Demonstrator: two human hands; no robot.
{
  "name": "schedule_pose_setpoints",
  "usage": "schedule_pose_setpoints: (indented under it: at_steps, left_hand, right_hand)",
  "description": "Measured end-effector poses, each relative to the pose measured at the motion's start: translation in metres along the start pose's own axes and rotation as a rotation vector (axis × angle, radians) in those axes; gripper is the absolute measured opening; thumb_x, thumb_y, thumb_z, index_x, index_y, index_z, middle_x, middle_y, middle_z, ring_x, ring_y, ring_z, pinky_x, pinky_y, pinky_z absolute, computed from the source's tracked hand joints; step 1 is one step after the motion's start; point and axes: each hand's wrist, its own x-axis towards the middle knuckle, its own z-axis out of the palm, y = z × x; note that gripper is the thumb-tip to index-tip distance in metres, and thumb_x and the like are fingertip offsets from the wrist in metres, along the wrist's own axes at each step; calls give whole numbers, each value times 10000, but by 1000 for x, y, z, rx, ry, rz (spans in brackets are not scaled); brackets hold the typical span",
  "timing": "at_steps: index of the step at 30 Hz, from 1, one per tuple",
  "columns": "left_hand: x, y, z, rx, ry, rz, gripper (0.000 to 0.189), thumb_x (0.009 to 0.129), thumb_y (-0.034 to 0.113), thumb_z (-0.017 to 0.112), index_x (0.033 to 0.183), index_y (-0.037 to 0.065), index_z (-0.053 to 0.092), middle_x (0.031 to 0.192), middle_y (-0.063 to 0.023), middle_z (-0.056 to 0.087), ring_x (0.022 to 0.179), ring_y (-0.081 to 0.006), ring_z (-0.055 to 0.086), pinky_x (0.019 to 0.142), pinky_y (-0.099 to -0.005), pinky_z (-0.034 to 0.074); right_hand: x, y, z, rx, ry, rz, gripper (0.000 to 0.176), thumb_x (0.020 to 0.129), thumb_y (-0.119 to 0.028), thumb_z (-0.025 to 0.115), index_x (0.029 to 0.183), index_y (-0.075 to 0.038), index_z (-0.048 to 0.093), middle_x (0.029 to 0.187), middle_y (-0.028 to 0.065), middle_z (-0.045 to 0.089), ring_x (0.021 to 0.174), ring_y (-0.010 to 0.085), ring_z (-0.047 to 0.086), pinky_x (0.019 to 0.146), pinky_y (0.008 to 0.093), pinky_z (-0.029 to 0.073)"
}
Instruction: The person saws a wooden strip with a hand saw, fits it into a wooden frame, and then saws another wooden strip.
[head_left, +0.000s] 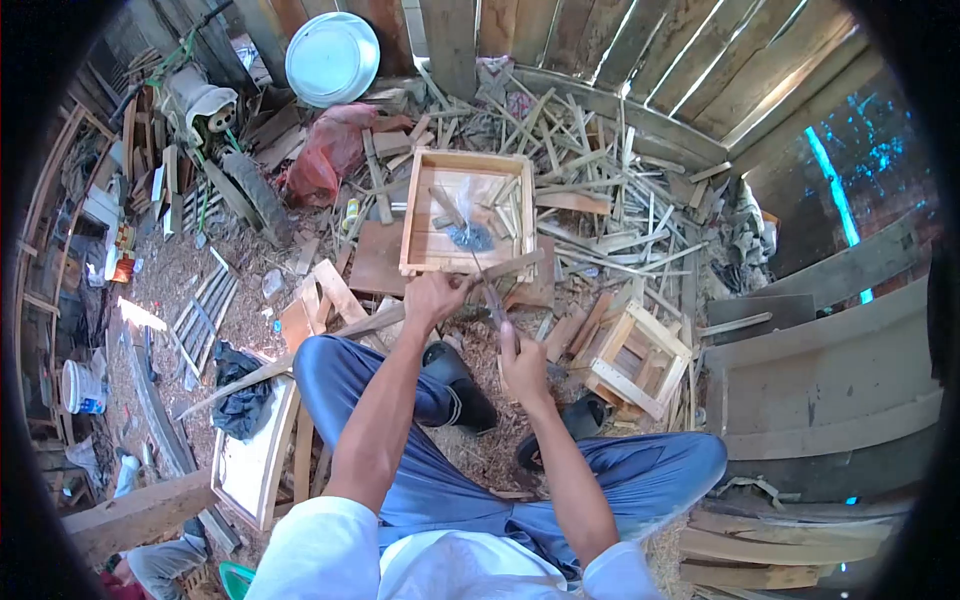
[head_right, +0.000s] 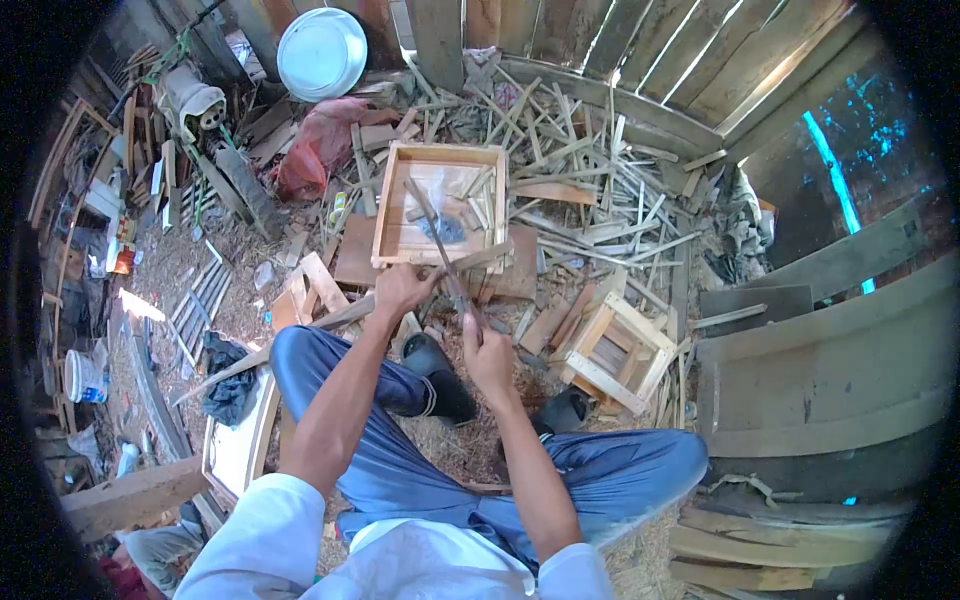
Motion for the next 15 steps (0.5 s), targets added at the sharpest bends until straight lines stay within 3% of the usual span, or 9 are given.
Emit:
schedule_pose_setpoints:
  at_steps: [5, 7, 8, 10, 12, 14, 15]
  left_hand:
    - [-17, -6, -5, -75, 49, 143, 594, 780, 652, 601, 801, 73, 732, 710, -199, 675, 724, -342, 684, 675, -452, 539]
    - [-15, -11, -2, -85, 124, 168, 608, 793, 649, 587, 796, 54, 714, 701, -196, 672, 705, -347, 681, 669, -457, 538]
    - [-15, -12, 1, -104, 190, 200, 622, 807, 645, 574, 792, 35, 697, 693, -194, 668, 685, -353, 678, 663, -461, 537]
    - [-20, -8, 1, -12, 181, 186, 616, 824, 638, 557, 794, 37, 688, 686, -194, 666, 682, -356, 678, 653, -458, 539]
    - [-18, -4, -1, 76, 166, 174, 611, 842, 632, 539, 796, 38, 680, 680, -194, 665, 679, -358, 678, 642, -455, 541]
    - [-14, -6, -6, 112, 29, 195, 661, 869, 663, 474, 793, 43, 689, 731, -195, 682, 706, -338, 688, 663, -445, 544]
    - [-9, -10, -1, 100, 22, 203, 681, 857, 677, 481, 772, 37, 700, 730, -204, 680, 704, -346, 686, 668, -448, 545]
  right_hand:
    - [-8, 12, 0, 48, -11, 32, 450, 965, -349, 515, 815, 44, 676, 575, 254, 549, 533, 399, 592, 519, 448, 433]
    - [-3, 11, -1, 16, -21, 64, 520, 983, -363, 500, 704, 64, 604, 510, 181, 502, 473, 228, 520, 510, 412, 399]
    - [-3, 10, 0, 22, -18, 62, 520, 983, -363, 500, 704, 64, 604, 510, 181, 502, 473, 228, 520, 510, 412, 399]
    - [1, 7, -5, 22, -24, 53, 492, 973, -358, 508, 744, 58, 637, 565, 248, 541, 537, 402, 579, 522, 462, 403]
    - [2, 2, -5, 9, -9, 31, 491, 975, -353, 503, 748, 60, 638, 586, 255, 552, 563, 412, 584, 531, 465, 412]
    - [-3, -1, -7, -7, -7, 21, 489, 977, -349, 498, 753, 62, 639, 607, 261, 562, 588, 423, 590, 540, 467, 421]
    - [-3, -11, -9, -17, -9, -13, 504, 977, -355, 504, 724, 64, 622, 567, 240, 534, 532, 367, 560, 529, 451, 413]
